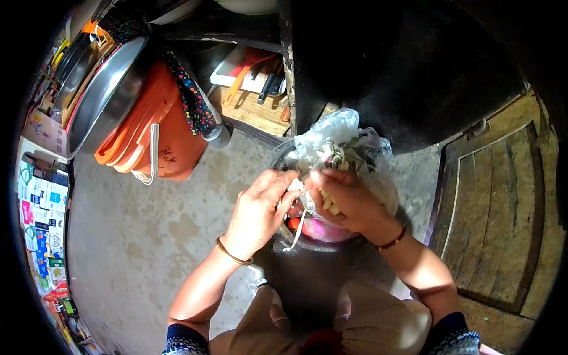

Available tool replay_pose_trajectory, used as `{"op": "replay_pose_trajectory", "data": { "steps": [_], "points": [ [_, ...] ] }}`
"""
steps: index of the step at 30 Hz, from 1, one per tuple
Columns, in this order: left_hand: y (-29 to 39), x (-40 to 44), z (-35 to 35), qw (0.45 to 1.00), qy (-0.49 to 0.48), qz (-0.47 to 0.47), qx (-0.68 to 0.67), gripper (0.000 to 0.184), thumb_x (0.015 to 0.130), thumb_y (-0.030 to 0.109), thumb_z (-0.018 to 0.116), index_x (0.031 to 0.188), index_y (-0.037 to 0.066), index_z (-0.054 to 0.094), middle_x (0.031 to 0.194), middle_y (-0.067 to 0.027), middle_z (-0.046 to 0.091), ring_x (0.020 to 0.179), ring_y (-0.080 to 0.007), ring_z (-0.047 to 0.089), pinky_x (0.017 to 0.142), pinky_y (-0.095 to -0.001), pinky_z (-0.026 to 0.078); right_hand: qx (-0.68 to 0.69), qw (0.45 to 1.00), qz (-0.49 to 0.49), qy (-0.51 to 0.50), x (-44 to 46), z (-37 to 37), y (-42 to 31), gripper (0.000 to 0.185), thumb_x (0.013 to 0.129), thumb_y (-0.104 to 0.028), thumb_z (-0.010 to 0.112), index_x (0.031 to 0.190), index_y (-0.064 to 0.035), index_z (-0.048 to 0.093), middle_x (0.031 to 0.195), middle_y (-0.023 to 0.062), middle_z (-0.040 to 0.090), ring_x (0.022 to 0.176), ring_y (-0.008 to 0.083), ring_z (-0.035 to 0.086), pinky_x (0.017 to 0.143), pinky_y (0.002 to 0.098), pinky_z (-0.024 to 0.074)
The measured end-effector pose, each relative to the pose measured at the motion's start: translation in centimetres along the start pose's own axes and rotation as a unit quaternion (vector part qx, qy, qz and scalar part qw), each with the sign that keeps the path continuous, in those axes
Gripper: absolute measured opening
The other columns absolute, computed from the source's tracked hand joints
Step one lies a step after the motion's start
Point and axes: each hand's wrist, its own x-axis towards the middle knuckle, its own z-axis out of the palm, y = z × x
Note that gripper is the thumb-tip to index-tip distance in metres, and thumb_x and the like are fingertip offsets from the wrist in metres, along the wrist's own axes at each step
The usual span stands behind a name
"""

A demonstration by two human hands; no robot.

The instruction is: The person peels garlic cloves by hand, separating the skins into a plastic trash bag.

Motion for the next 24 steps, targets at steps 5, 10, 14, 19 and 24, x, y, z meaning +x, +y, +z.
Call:
{"op": "replay_pose_trajectory", "data": {
  "steps": [5, 10, 14, 19, 24],
  "points": [
    [0.2, -0.1, -0.1, 0.995, -0.04, 0.005, 0.087, 0.025, 0.073, 0.008, 0.064, 0.097, 0.004, 0.058, 0.084, -0.0111, 0.056, 0.072, -0.0273, 0.059, 0.061, -0.0334, 0.049, -0.06, 0.965, 0.252, -0.023, 0.4, 0.3, -3.6, 0.02, 0.084, -0.021, 0.052, 0.086, -0.0013, 0.059, 0.078, 0.0078, 0.061, 0.073, 0.0145, 0.058, 0.068, 0.0265, 0.0463],
    [0.6, -0.2, -0.1, 0.994, -0.053, 0.0, 0.098, 0.027, 0.072, 0.006, 0.064, 0.099, 0.005, 0.058, 0.085, -0.0113, 0.055, 0.074, -0.0291, 0.059, 0.062, -0.0347, 0.05, -0.091, 0.984, 0.152, -0.013, 0.1, 0.0, -1.8, 0.013, 0.082, -0.015, 0.056, 0.086, -0.0028, 0.06, 0.069, 0.003, 0.057, 0.061, 0.0091, 0.052, 0.056, 0.0237, 0.0414],
    [0.7, -0.3, 0.0, 0.995, -0.048, -0.001, 0.088, 0.027, 0.072, 0.005, 0.064, 0.098, 0.004, 0.059, 0.086, -0.0113, 0.056, 0.073, -0.0293, 0.059, 0.061, -0.0345, 0.05, -0.093, 0.986, 0.138, -0.009, 0.2, 0.0, -1.8, 0.006, 0.081, -0.009, 0.059, 0.08, -0.0031, 0.059, 0.057, -0.0018, 0.052, 0.048, 0.003, 0.045, 0.044, 0.0188, 0.0365],
    [0.0, -0.5, 0.7, 0.999, -0.015, 0.03, 0.038, 0.021, 0.076, 0.009, 0.062, 0.096, 0.002, 0.059, 0.081, -0.0106, 0.056, 0.066, -0.0275, 0.059, 0.059, -0.0334, 0.049, -0.135, 0.987, 0.086, -0.004, -0.1, 0.1, -1.2, 0.006, 0.08, -0.008, 0.058, 0.076, -0.0035, 0.056, 0.056, -0.0014, 0.052, 0.047, 0.0037, 0.046, 0.042, 0.019, 0.036],
    [-0.4, -0.5, 1.1, 0.99, -0.028, -0.109, -0.083, 0.022, 0.072, 0.008, 0.068, 0.092, 0.002, 0.063, 0.079, -0.0091, 0.06, 0.061, -0.0201, 0.057, 0.055, -0.0273, 0.046, 0.004, 0.983, 0.181, -0.007, -0.1, -0.2, -1.7, 0.006, 0.08, -0.008, 0.058, 0.077, -0.0033, 0.057, 0.056, -0.0017, 0.052, 0.047, 0.0041, 0.045, 0.042, 0.0194, 0.0361]
  ]
}}
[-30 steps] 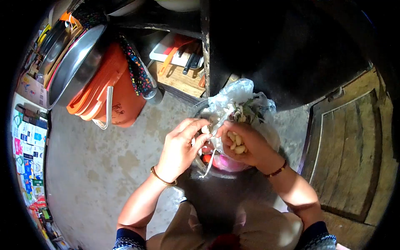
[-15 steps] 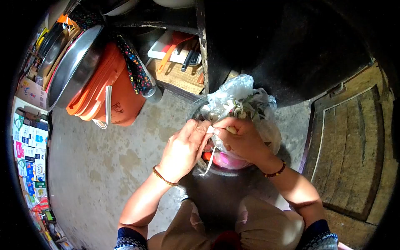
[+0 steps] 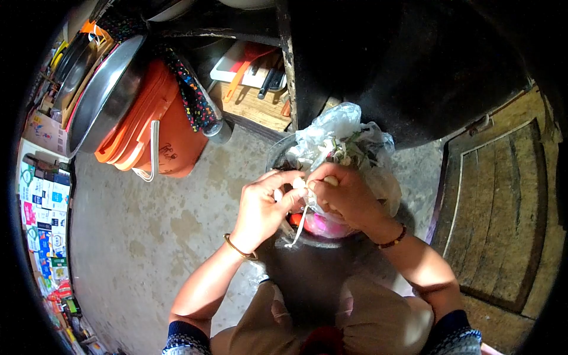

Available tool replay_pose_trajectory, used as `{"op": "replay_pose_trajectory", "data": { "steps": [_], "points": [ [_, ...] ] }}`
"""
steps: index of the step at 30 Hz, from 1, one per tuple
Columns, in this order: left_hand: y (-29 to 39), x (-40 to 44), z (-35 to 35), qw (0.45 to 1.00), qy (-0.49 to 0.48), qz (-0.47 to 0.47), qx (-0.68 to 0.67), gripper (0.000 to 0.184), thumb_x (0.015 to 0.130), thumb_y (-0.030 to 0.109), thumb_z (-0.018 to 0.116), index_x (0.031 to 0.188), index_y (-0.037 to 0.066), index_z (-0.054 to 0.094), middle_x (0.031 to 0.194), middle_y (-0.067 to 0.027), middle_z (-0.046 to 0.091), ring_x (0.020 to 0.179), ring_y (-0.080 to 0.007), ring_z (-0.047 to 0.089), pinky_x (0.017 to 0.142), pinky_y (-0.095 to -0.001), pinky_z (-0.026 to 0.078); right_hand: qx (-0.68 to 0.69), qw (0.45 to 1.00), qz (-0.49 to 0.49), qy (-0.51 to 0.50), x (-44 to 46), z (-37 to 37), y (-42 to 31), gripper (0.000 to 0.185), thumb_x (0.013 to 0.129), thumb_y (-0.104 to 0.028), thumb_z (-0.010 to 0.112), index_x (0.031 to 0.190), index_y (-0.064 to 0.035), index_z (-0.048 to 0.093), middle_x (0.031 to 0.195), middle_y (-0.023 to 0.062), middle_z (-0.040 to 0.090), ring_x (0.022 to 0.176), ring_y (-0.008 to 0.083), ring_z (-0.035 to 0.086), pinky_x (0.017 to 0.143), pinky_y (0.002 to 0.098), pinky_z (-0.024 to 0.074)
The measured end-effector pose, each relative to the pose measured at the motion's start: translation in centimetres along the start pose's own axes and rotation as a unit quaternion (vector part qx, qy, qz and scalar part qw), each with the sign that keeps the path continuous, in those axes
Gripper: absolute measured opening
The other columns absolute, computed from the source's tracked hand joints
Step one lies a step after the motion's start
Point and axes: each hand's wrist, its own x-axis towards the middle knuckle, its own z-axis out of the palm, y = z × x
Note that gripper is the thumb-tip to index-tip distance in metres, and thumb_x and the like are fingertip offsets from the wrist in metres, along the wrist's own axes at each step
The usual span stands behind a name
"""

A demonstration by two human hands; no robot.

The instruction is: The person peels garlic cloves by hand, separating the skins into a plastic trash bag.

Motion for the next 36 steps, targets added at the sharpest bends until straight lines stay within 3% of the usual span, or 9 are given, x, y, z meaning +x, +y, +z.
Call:
{"op": "replay_pose_trajectory", "data": {
  "steps": [2, 9, 17, 20, 21, 22, 26, 33, 36],
  "points": [
    [-0.7, 0.1, 0.2, 0.996, 0.016, -0.061, -0.069, 0.024, 0.07, 0.007, 0.069, 0.092, 0.002, 0.064, 0.078, -0.0082, 0.061, 0.06, -0.0167, 0.055, 0.055, -0.0247, 0.044, -0.013, 0.999, 0.035, -0.003, 0.0, 0.2, -1.2, 0.007, 0.081, -0.01, 0.059, 0.08, -0.0032, 0.058, 0.056, -0.0017, 0.052, 0.047, 0.004, 0.046, 0.043, 0.0194, 0.0362],
    [-0.3, 0.2, -0.2, 0.987, 0.026, 0.125, 0.095, 0.023, 0.075, 0.006, 0.064, 0.097, 0.002, 0.061, 0.083, -0.0108, 0.057, 0.066, -0.0246, 0.059, 0.06, -0.0313, 0.049, -0.123, 0.99, -0.06, 0.016, 0.2, 0.1, -0.1, 0.008, 0.08, -0.011, 0.06, 0.081, -0.0031, 0.059, 0.055, -0.0012, 0.052, 0.047, 0.0043, 0.046, 0.044, 0.0199, 0.0371],
    [-0.3, -0.1, 0.4, 0.985, 0.017, 0.144, 0.091, 0.023, 0.076, 0.006, 0.062, 0.098, 0.002, 0.06, 0.081, -0.0108, 0.056, 0.065, -0.0261, 0.059, 0.059, -0.031, 0.049, -0.135, 0.987, -0.079, 0.047, 0.2, 0.2, 1.3, 0.005, 0.078, -0.007, 0.058, 0.078, -0.0023, 0.057, 0.056, -0.0003, 0.052, 0.046, 0.0052, 0.045, 0.043, 0.0211, 0.0361],
    [-0.9, -0.1, 0.3, 0.998, -0.007, 0.066, 0.007, 0.023, 0.077, 0.004, 0.061, 0.1, 0.002, 0.06, 0.081, -0.0071, 0.06, 0.056, -0.0147, 0.054, 0.049, -0.0233, 0.043, 0.035, 0.999, 0.006, -0.012, 0.0, -0.3, 0.7, 0.003, 0.08, -0.006, 0.057, 0.081, -0.0033, 0.056, 0.055, -0.0001, 0.05, 0.044, 0.0043, 0.041, 0.039, 0.0203, 0.0308],
    [-1.1, -0.1, 0.3, 0.978, -0.036, -0.071, -0.195, 0.023, 0.079, 0.003, 0.061, 0.102, 0.002, 0.06, 0.082, -0.0055, 0.061, 0.054, -0.0092, 0.049, 0.046, -0.0194, 0.038, 0.035, 0.999, 0.005, -0.013, -0.1, -0.2, 0.5, 0.003, 0.08, -0.006, 0.057, 0.081, -0.0033, 0.056, 0.055, -0.0001, 0.05, 0.044, 0.0043, 0.041, 0.039, 0.0203, 0.0308],
    [-1.4, -0.1, 0.4, 0.899, -0.063, -0.203, -0.384, 0.024, 0.08, 0.002, 0.06, 0.103, 0.001, 0.059, 0.083, -0.004, 0.062, 0.053, -0.0038, 0.044, 0.044, -0.0156, 0.032, 0.05, 0.999, 0.02, -0.01, -0.1, -0.2, 0.4, 0.003, 0.08, -0.006, 0.057, 0.082, -0.0036, 0.055, 0.054, -0.0005, 0.048, 0.043, 0.0038, 0.039, 0.038, 0.0199, 0.0285],
    [-2.9, -0.2, 1.1, 0.755, -0.034, -0.199, -0.624, 0.028, 0.088, 0.009, 0.051, 0.115, 0.0, 0.05, 0.093, -0.0063, 0.06, 0.048, -0.0013, 0.034, 0.041, -0.0141, 0.026, 0.025, 1.0, 0.003, -0.003, 0.0, -0.5, 0.8, 0.003, 0.081, -0.006, 0.057, 0.082, -0.0037, 0.056, 0.053, -0.0011, 0.047, 0.043, 0.003, 0.039, 0.038, 0.0191, 0.0288],
    [-2.4, 0.4, 0.8, 0.767, -0.015, -0.216, -0.604, 0.027, 0.091, 0.012, 0.046, 0.116, 0.001, 0.044, 0.086, -0.0057, 0.058, 0.046, -0.0025, 0.032, 0.04, -0.0149, 0.028, -0.13, 0.988, -0.057, 0.054, 0.6, -0.6, 1.6, 0.006, 0.082, -0.009, 0.058, 0.085, -0.0042, 0.061, 0.056, -0.0022, 0.052, 0.046, 0.0026, 0.045, 0.042, 0.0177, 0.0358],
    [-3.0, 0.1, 1.2, 0.835, -0.02, -0.209, -0.509, 0.023, 0.091, 0.013, 0.048, 0.11, 0.001, 0.046, 0.082, -0.005, 0.057, 0.045, -0.0029, 0.032, 0.04, -0.0154, 0.029, -0.197, 0.975, -0.073, 0.074, 0.5, -0.4, 0.8, 0.019, 0.082, -0.021, 0.053, 0.085, -0.0035, 0.061, 0.08, 0.0135, 0.062, 0.074, 0.0218, 0.061, 0.07, 0.0308, 0.0468]
  ]
}}
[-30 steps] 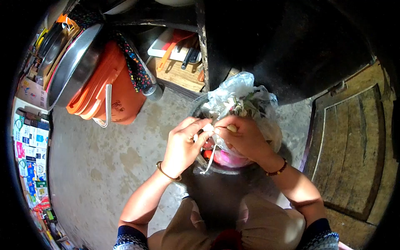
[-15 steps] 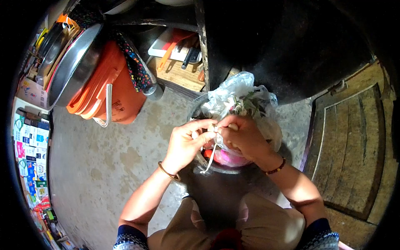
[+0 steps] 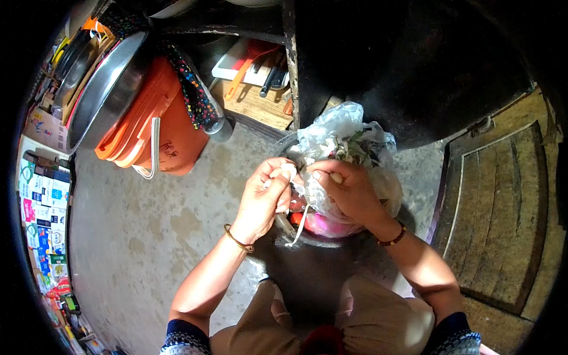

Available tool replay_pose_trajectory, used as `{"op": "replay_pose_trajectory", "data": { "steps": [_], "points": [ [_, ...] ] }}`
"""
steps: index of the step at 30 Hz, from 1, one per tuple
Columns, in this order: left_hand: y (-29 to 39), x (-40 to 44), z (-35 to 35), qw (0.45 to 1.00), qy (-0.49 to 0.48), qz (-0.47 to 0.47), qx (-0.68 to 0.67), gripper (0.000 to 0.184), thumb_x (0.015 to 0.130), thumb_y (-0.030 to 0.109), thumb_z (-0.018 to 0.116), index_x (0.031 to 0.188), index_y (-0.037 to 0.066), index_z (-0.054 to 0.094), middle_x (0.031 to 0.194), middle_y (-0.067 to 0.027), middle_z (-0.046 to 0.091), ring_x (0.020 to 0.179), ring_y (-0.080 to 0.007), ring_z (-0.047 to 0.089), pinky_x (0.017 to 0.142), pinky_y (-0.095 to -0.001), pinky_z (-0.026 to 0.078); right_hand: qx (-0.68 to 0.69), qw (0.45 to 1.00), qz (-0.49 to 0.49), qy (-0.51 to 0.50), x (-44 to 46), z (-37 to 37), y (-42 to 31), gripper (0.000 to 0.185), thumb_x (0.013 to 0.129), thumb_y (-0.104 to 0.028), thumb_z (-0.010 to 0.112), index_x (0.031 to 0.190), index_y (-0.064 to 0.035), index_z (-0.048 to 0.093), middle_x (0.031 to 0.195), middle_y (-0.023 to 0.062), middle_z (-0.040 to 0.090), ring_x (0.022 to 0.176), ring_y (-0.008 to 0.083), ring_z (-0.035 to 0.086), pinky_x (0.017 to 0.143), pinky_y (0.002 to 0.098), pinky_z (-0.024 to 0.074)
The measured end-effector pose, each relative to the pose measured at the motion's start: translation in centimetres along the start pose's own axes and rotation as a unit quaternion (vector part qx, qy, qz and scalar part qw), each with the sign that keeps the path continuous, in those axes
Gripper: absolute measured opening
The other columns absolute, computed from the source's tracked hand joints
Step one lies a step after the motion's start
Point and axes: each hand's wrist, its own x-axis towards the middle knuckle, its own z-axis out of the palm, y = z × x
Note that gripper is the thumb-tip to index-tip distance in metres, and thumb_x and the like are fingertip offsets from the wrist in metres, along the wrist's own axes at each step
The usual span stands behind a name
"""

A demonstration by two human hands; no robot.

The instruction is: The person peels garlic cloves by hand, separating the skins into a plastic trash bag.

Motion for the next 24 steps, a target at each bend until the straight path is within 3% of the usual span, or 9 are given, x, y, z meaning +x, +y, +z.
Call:
{"op": "replay_pose_trajectory", "data": {
  "steps": [2, 3, 5, 14, 18, 20, 24],
  "points": [
    [0.2, -0.2, 0.5, 0.999, -0.004, 0.0, 0.032, 0.019, 0.089, 0.014, 0.05, 0.103, 0.001, 0.049, 0.079, -0.0039, 0.057, 0.046, -0.0023, 0.038, 0.042, -0.0155, 0.032, -0.044, 0.995, -0.087, 0.019, 0.3, -0.1, -0.5, 0.021, 0.081, -0.023, 0.054, 0.084, -0.0034, 0.061, 0.082, 0.0145, 0.062, 0.075, 0.0248, 0.061, 0.07, 0.032, 0.0466],
    [0.3, -0.3, 0.7, 0.994, -0.001, 0.002, 0.11, 0.018, 0.089, 0.014, 0.051, 0.102, 0.002, 0.051, 0.078, -0.0034, 0.058, 0.049, -0.0024, 0.042, 0.043, -0.0157, 0.035, -0.044, 0.995, -0.085, 0.019, 0.4, 0.0, -0.7, 0.021, 0.081, -0.023, 0.054, 0.084, -0.0034, 0.061, 0.082, 0.0145, 0.062, 0.075, 0.0248, 0.061, 0.07, 0.032, 0.0466],
    [-0.4, -0.4, 0.7, 0.971, -0.002, 0.047, 0.236, 0.015, 0.088, 0.013, 0.054, 0.098, 0.001, 0.054, 0.076, -0.0024, 0.059, 0.06, -0.0045, 0.053, 0.051, -0.0176, 0.044, -0.091, 0.99, -0.105, 0.034, 0.6, 0.1, -0.9, 0.013, 0.076, -0.012, 0.063, 0.084, -0.0026, 0.063, 0.076, 0.0089, 0.062, 0.072, 0.0186, 0.06, 0.067, 0.0285, 0.0452],
    [0.3, -1.1, 1.4, 0.894, 0.015, 0.129, 0.429, 0.012, 0.084, 0.009, 0.057, 0.093, 0.002, 0.056, 0.075, -0.0051, 0.061, 0.068, -0.0105, 0.06, 0.058, -0.0236, 0.047, -0.132, 0.985, -0.104, -0.028, 0.6, -0.4, -1.1, 0.009, 0.074, -0.01, 0.06, 0.079, -0.0026, 0.062, 0.074, 0.0103, 0.061, 0.069, 0.0212, 0.059, 0.064, 0.0297, 0.0452],
    [0.6, -1.3, 1.8, 0.894, 0.017, 0.12, 0.432, 0.012, 0.083, 0.009, 0.058, 0.092, 0.002, 0.056, 0.074, -0.0048, 0.061, 0.068, -0.0114, 0.06, 0.059, -0.0251, 0.046, -0.161, 0.978, -0.13, -0.024, 0.5, -0.3, -1.4, 0.008, 0.073, -0.01, 0.06, 0.076, -0.0026, 0.061, 0.072, 0.0113, 0.059, 0.068, 0.0239, 0.059, 0.062, 0.0311, 0.0452],
    [0.4, -1.4, 1.9, 0.889, 0.026, 0.14, 0.436, 0.011, 0.083, 0.01, 0.059, 0.09, 0.001, 0.057, 0.074, -0.0038, 0.061, 0.067, -0.0102, 0.058, 0.059, -0.024, 0.045, -0.186, 0.975, -0.117, -0.018, 0.3, 0.1, -1.1, 0.012, 0.077, -0.017, 0.053, 0.076, -0.0055, 0.056, 0.072, 0.0155, 0.057, 0.065, 0.0341, 0.056, 0.061, 0.0426, 0.0451],
    [-0.8, -1.1, 1.5, 0.927, 0.039, 0.103, 0.359, 0.01, 0.085, 0.01, 0.056, 0.091, 0.002, 0.055, 0.075, -0.0028, 0.061, 0.057, -0.0071, 0.052, 0.051, -0.0213, 0.042, -0.197, 0.97, -0.139, 0.019, 0.2, 0.5, -0.7, 0.011, 0.076, -0.018, 0.054, 0.077, -0.0073, 0.056, 0.07, 0.0151, 0.057, 0.063, 0.0345, 0.057, 0.059, 0.0432, 0.0452]
  ]
}}
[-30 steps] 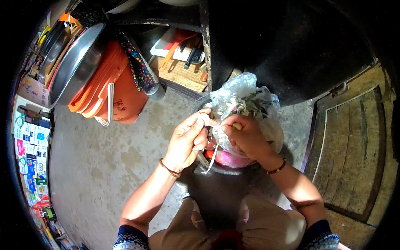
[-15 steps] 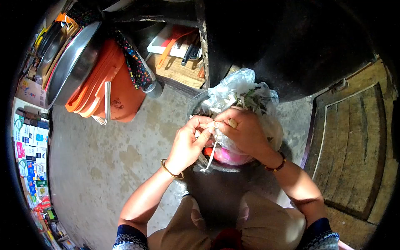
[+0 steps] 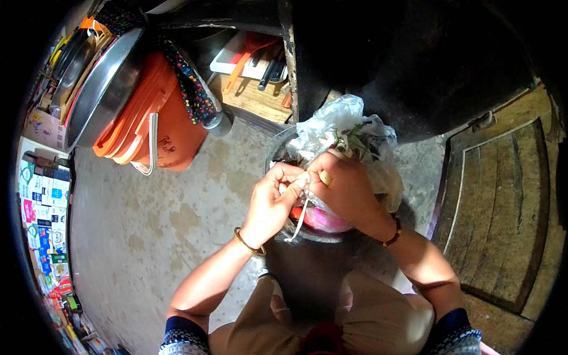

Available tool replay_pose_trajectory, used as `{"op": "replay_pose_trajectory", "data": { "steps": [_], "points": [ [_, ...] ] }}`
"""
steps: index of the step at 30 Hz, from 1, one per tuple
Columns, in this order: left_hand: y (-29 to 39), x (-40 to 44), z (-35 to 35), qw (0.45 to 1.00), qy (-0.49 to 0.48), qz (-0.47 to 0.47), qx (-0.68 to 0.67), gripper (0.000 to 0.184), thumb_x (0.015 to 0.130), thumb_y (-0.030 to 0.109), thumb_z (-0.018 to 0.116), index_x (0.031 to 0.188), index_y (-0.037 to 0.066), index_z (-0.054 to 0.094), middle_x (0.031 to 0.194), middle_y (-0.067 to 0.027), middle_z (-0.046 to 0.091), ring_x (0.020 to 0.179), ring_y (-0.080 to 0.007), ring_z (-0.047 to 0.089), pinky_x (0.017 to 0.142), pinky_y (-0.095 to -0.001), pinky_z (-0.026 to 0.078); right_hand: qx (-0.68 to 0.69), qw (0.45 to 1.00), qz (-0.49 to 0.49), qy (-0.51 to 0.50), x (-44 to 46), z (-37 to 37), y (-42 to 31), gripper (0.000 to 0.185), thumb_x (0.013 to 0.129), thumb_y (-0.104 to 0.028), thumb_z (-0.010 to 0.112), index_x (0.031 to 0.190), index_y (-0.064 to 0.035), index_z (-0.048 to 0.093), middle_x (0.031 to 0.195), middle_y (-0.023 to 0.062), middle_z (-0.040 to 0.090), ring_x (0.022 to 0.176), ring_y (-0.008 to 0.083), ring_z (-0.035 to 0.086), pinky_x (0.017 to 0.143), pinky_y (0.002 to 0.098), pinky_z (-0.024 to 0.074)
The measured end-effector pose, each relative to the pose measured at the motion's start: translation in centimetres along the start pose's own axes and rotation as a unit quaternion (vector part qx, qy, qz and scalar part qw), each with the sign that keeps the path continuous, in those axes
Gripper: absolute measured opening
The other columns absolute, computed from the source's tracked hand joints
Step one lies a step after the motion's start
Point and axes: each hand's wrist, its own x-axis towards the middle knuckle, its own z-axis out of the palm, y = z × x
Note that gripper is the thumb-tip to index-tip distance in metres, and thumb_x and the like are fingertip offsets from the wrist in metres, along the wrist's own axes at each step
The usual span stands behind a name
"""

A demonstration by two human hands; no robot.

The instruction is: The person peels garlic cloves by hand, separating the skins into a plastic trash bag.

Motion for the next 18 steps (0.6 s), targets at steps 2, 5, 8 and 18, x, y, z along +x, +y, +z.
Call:
{"op": "replay_pose_trajectory", "data": {
  "steps": [2, 5, 8, 18],
  "points": [
    [-0.2, 0.2, 0.2, 0.964, 0.0, -0.091, -0.251, 0.008, 0.088, 0.01, 0.052, 0.093, 0.004, 0.052, 0.077, -0.0023, 0.061, 0.05, -0.0036, 0.042, 0.043, -0.0186, 0.035, -0.049, 0.998, 0.004, 0.04, -0.1, 0.3, 0.3, 0.011, 0.076, -0.019, 0.054, 0.077, -0.008, 0.055, 0.07, 0.0149, 0.058, 0.064, 0.0341, 0.057, 0.059, 0.0433, 0.0454],
    [0.0, 0.9, 0.0, 0.926, 0.022, -0.109, -0.361, 0.008, 0.09, 0.008, 0.048, 0.095, 0.003, 0.049, 0.082, -0.0047, 0.059, 0.046, -0.0026, 0.035, 0.039, -0.0173, 0.027, -0.018, 1.0, -0.004, 0.002, -0.5, 0.1, 0.4, 0.009, 0.076, -0.017, 0.054, 0.079, -0.008, 0.054, 0.074, 0.0156, 0.058, 0.065, 0.0342, 0.058, 0.059, 0.0432, 0.0456],
    [-0.7, 1.0, -0.4, 0.89, 0.016, -0.131, -0.437, 0.011, 0.09, 0.009, 0.047, 0.097, 0.001, 0.05, 0.077, -0.0025, 0.053, 0.047, -0.0032, 0.033, 0.041, -0.0172, 0.026, -0.003, 1.0, -0.018, -0.003, -0.6, 0.4, 0.6, 0.009, 0.077, -0.016, 0.052, 0.08, -0.0078, 0.055, 0.072, 0.0146, 0.058, 0.062, 0.0324, 0.058, 0.058, 0.0417, 0.0458],
    [-0.6, 0.8, -0.8, 0.838, -0.005, -0.151, -0.525, 0.013, 0.089, 0.008, 0.048, 0.1, 0.001, 0.052, 0.08, -0.0014, 0.055, 0.051, -0.0038, 0.036, 0.042, -0.0166, 0.028, 0.675, 0.658, 0.318, -0.101, -0.6, -0.1, 2.9, 0.018, 0.088, -0.021, 0.053, 0.092, -0.0045, 0.058, 0.068, -0.0011, 0.053, 0.051, 0.0039, 0.044, 0.04, 0.0156, 0.0296]
  ]
}}
